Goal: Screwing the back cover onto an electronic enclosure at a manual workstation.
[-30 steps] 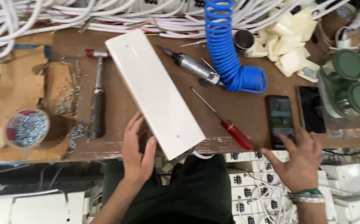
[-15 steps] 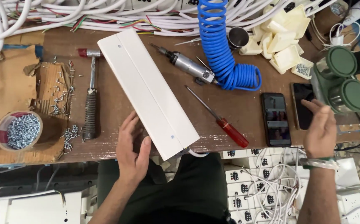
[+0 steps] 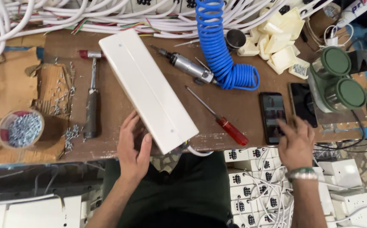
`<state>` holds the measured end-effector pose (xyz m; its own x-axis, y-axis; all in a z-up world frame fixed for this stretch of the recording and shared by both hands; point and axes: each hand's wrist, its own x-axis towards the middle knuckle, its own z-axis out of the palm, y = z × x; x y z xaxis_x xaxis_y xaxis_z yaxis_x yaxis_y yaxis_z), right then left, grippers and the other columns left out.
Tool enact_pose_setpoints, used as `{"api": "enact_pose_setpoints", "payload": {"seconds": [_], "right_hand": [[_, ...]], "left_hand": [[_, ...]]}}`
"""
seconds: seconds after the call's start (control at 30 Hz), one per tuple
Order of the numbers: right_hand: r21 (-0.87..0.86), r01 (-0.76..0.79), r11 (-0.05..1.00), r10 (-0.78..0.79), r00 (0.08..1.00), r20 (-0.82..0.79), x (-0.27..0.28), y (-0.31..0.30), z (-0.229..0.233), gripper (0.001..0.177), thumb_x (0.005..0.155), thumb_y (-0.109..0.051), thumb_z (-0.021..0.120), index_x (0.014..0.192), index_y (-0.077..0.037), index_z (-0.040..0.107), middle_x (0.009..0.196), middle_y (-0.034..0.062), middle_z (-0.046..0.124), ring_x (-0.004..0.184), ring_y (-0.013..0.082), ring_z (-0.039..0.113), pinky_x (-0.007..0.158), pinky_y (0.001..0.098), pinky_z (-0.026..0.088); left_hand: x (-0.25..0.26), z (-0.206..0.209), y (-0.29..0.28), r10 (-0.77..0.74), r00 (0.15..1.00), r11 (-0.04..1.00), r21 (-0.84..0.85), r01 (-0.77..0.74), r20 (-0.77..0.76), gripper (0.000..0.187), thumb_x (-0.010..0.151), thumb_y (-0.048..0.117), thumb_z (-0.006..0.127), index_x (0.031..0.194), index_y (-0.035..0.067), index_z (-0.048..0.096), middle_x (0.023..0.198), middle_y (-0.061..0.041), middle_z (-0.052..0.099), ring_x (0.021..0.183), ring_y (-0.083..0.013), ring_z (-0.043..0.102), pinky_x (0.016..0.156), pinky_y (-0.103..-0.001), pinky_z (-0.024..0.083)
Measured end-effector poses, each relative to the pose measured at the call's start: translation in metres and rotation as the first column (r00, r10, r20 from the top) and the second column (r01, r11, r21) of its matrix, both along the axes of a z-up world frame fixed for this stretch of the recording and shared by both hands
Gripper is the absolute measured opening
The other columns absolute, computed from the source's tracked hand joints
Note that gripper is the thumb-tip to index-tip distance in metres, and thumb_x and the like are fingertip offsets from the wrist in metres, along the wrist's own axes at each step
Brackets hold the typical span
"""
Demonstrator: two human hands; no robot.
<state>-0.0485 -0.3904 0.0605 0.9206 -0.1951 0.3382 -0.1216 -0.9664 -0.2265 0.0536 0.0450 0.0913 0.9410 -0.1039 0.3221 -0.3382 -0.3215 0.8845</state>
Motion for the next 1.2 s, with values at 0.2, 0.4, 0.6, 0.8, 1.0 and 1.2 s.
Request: {"api": "enact_pose_setpoints", "payload": {"seconds": [0.2, 0.4, 0.6, 0.8, 1.0, 1.2], "right_hand": [[-0.033, 0.054, 0.998, -0.056, 0.996, -0.071, 0.021, -0.017, 0.0, 0.056, 0.077, -0.001, 0.059, 0.129, -0.018, 0.073, 0.146, 0.0204, 0.054, 0.134, 0.0472, 0.045, 0.114, 0.0532, 0.037], [0.054, 0.078, 0.996, -0.082, 0.994, 0.074, 0.005, -0.001, 0.011, 0.057, 0.085, 0.001, 0.055, 0.141, -0.007, 0.066, 0.146, 0.0221, 0.055, 0.134, 0.0449, 0.048, 0.117, 0.0543, 0.039], [0.192, 0.144, 0.971, -0.166, 0.98, 0.108, -0.01, 0.022, 0.013, 0.046, 0.087, -0.001, 0.058, 0.132, -0.006, 0.067, 0.137, 0.0198, 0.06, 0.126, 0.0416, 0.055, 0.112, 0.049, 0.043], [0.146, 0.2, 0.969, -0.218, 0.969, 0.117, -0.017, 0.005, 0.011, 0.044, 0.088, 0.001, 0.057, 0.13, -0.006, 0.068, 0.138, 0.0184, 0.062, 0.128, 0.0413, 0.055, 0.113, 0.0494, 0.043], [0.132, 0.158, 0.979, -0.176, 0.975, 0.133, -0.019, -0.001, 0.003, 0.035, 0.095, -0.002, 0.06, 0.128, -0.007, 0.071, 0.134, 0.0189, 0.064, 0.125, 0.0401, 0.058, 0.112, 0.0492, 0.046], [0.122, 0.167, 0.978, -0.183, 0.974, 0.13, -0.026, -0.003, -0.004, 0.035, 0.095, -0.002, 0.06, 0.127, -0.007, 0.071, 0.134, 0.0177, 0.065, 0.125, 0.0396, 0.059, 0.11, 0.049, 0.046]], "left_hand": [[-0.003, -0.004, 0.0, -0.005, 1.0, 1.0, -0.01, 0.005, 0.002, 0.049, 0.103, 0.016, 0.058, 0.146, -0.004, 0.046, 0.156, -0.021, 0.046, 0.137, -0.0305, 0.055, 0.11, -0.04, 0.051], [-0.002, -0.006, -0.001, 0.0, 1.0, 0.999, -0.033, 0.0, 0.004, 0.048, 0.102, 0.016, 0.059, 0.144, -0.003, 0.048, 0.155, -0.019, 0.048, 0.134, -0.0284, 0.058, 0.109, -0.039, 0.052], [-0.001, -0.003, 0.0, -0.038, 0.999, 0.997, -0.062, 0.037, -0.026, 0.049, 0.101, 0.012, 0.059, 0.145, -0.004, 0.046, 0.156, -0.021, 0.045, 0.134, -0.0273, 0.058, 0.109, -0.038, 0.053], [-0.001, -0.002, -0.001, -0.031, 0.999, 0.999, -0.03, 0.031, -0.016, 0.051, 0.099, 0.01, 0.059, 0.146, -0.005, 0.045, 0.156, -0.022, 0.044, 0.136, -0.0287, 0.055, 0.11, -0.04, 0.051], [-0.003, -0.002, 0.0, -0.023, 1.0, 0.999, -0.044, 0.022, -0.01, 0.048, 0.101, 0.01, 0.059, 0.145, -0.004, 0.047, 0.155, -0.021, 0.047, 0.136, -0.0282, 0.056, 0.11, -0.039, 0.051], [-0.002, -0.004, 0.0, -0.065, 0.998, 0.994, -0.089, 0.065, 0.004, 0.049, 0.101, 0.01, 0.058, 0.146, -0.004, 0.045, 0.157, -0.022, 0.044, 0.137, -0.028, 0.054, 0.111, -0.038, 0.051]]}}
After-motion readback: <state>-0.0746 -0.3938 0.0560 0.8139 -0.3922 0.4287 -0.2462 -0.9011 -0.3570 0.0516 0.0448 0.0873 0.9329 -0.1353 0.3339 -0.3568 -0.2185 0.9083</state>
